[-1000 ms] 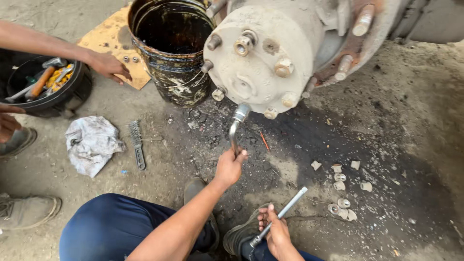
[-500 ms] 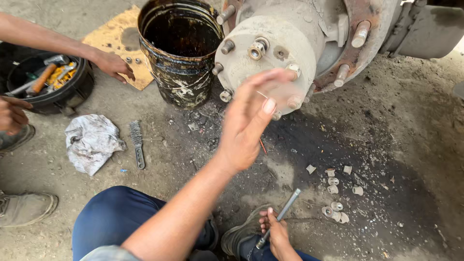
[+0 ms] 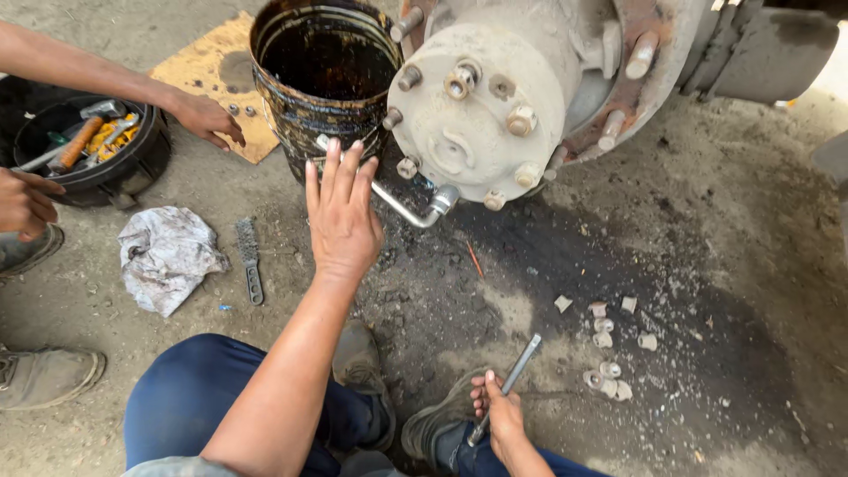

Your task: The person uses a lug wrench to tighten nuts on a vehicle wheel hub. A second person assists by holding a bucket and handing over parts. The camera wearer repeatedly applies torque to the nuts and adjusts the wrench position.

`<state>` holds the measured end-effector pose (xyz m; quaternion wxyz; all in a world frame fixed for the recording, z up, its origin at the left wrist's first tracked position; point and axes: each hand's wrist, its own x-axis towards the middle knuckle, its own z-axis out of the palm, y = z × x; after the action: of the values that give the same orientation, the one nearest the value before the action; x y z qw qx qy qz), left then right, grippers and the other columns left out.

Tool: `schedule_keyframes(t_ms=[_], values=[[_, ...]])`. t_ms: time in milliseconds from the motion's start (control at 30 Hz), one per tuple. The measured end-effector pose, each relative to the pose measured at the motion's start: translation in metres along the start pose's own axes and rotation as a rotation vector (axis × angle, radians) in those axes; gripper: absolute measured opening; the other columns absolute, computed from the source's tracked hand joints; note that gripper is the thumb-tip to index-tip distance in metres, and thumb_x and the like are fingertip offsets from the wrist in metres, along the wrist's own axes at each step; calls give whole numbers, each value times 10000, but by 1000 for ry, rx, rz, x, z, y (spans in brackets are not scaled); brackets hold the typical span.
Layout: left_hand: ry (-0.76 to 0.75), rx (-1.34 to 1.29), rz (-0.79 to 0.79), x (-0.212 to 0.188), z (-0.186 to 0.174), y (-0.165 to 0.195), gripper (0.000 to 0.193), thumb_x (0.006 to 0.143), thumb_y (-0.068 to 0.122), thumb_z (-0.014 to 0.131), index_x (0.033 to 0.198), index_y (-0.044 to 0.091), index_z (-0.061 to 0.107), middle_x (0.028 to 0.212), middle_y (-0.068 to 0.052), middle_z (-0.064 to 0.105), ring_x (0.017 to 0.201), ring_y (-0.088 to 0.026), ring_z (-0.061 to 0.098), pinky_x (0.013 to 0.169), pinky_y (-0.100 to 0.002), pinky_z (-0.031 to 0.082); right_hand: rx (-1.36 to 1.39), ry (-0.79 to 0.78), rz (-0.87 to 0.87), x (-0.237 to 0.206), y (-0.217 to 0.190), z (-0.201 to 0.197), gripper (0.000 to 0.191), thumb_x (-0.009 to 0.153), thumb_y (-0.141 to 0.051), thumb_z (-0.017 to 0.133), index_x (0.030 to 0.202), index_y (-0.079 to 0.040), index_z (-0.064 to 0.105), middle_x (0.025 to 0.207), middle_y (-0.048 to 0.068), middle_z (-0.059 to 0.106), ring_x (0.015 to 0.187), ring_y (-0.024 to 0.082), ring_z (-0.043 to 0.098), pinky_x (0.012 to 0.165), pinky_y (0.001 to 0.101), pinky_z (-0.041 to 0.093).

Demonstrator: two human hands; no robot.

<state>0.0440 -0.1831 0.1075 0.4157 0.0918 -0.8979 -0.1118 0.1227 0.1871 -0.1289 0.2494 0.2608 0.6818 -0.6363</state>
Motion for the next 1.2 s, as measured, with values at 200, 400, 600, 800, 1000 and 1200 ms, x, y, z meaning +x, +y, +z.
schedule_keyframes(t_ms=[200, 400, 600, 800, 1000, 1200], values=[[-597, 108, -207, -25, 23, 12, 359, 1008, 325, 608, 1127, -13, 613, 1032, -195, 660, 993, -333, 649, 1118, -535, 413, 18, -16, -14, -2, -9, 5, 409, 1026, -386, 536, 980, -27, 728, 737, 45, 643, 638, 143, 557, 585, 297, 456], [-636, -2353, -1551, -3, -3, 200, 763, 985, 704, 322, 1165, 11, 585, 1175, -254, 645, 1150, -403, 643, 1022, -530, 516, 77, 0, -6, -6, -6, 5, 376, 1023, -383, 566, 967, -32, 689, 731, 38, 638, 627, 148, 559, 562, 307, 446], [1, -2132, -495, 83, -25, 112, 768, 1134, 621, 276, 1297, -47, 619, 1336, -272, 646, 1269, -393, 609, 1153, -538, 470, 82, 34, -10, 0, 0, -9, 410, 1009, -396, 572, 971, -21, 732, 735, 52, 659, 631, 152, 574, 562, 312, 467], [84, -702, -90, 48, -34, 63, 291, 996, 89, 605, 1275, 9, 576, 1498, -197, 505, 1474, -374, 462, 1226, -476, 392, 79, 23, -13, 6, 2, -8, 419, 1013, -395, 579, 995, -6, 733, 744, 60, 660, 638, 160, 582, 574, 313, 464], [235, -936, -490, 50, 13, 41, 203, 969, 11, 563, 1170, 37, 566, 1451, -177, 522, 1437, -379, 519, 1234, -458, 427, 1, -10, -6, -6, 2, -2, 421, 1018, -394, 555, 1006, -14, 738, 754, 41, 657, 644, 134, 570, 588, 291, 459], [72, -303, -314, 12, 23, -5, 167, 1013, 158, 603, 1154, 69, 610, 1389, -147, 562, 1465, -360, 421, 1239, -536, 300, 8, -11, -10, -11, -4, -2, 416, 1021, -386, 554, 995, -11, 732, 754, 46, 658, 647, 135, 568, 595, 299, 464]])
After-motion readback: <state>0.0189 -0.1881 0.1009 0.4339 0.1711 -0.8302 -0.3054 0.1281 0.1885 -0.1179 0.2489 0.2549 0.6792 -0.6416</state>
